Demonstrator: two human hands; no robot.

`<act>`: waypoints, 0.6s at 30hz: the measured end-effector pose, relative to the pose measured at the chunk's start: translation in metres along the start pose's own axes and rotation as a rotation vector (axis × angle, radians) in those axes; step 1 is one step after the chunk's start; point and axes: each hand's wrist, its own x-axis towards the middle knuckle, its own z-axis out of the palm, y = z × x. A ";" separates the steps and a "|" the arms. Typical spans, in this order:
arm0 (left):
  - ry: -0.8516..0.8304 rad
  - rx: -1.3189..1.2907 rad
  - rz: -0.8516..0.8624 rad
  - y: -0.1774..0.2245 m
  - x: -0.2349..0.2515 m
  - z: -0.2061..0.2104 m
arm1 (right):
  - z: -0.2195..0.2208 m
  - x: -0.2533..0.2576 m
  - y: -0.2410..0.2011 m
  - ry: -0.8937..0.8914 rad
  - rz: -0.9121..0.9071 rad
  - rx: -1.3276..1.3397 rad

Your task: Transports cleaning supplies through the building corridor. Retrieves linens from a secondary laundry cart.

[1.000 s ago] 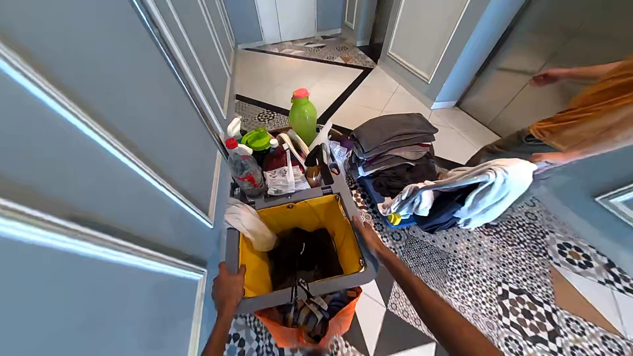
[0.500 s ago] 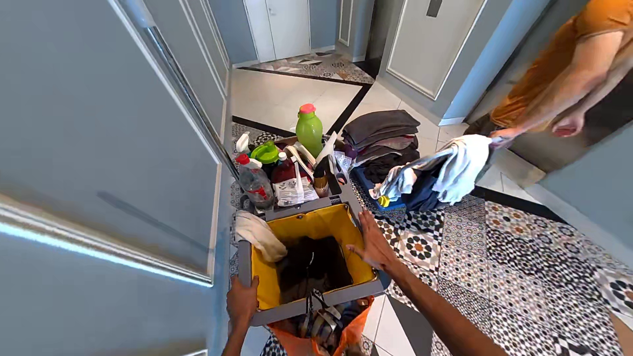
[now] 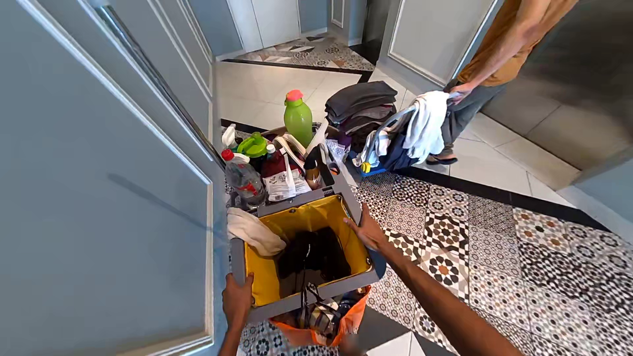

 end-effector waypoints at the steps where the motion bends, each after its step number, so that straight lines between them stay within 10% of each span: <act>1: 0.004 0.006 -0.003 0.013 0.018 0.001 | -0.001 0.020 -0.010 -0.010 0.030 0.019; 6: 0.017 0.093 -0.024 0.078 0.101 0.011 | -0.005 0.119 -0.046 -0.050 0.144 0.231; 12: 0.026 0.125 0.017 0.148 0.203 0.015 | 0.012 0.151 -0.090 0.088 0.049 -0.351; 18: -0.026 0.074 0.040 0.207 0.304 0.014 | 0.026 0.239 -0.134 0.192 0.191 -0.273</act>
